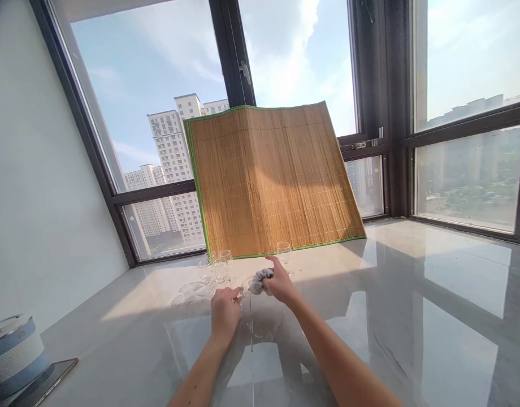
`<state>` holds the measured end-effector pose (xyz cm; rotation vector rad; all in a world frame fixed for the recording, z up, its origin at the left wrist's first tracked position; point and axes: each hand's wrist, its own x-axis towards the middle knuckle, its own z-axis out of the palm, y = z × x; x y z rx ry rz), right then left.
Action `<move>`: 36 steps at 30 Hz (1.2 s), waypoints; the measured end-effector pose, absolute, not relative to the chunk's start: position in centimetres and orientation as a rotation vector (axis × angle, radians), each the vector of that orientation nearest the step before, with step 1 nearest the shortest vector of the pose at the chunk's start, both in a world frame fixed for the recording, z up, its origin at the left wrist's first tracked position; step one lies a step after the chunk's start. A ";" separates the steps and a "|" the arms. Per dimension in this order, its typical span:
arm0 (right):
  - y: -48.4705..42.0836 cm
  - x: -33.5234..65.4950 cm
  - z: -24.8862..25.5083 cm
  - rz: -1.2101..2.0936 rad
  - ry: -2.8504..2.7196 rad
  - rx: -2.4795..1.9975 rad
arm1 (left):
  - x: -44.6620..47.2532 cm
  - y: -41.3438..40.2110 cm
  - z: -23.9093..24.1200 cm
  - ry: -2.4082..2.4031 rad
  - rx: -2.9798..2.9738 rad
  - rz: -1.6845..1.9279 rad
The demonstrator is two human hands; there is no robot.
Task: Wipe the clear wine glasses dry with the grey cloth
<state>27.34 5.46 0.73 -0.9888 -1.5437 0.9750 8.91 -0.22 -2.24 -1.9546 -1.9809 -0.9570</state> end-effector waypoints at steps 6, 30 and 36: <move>5.4 27.4 0.5 0.996 -1.655 -0.988 | 8.7 -0.1 -2.3 -1.986 -2.044 -0.851; 5.5 27.7 1.3 1.111 -0.949 -0.862 | 9.9 0.6 -2.6 -2.278 -2.187 -2.444; 4.7 25.5 0.0 1.035 -1.265 -0.940 | 9.9 0.4 -1.4 -1.979 -1.938 -2.911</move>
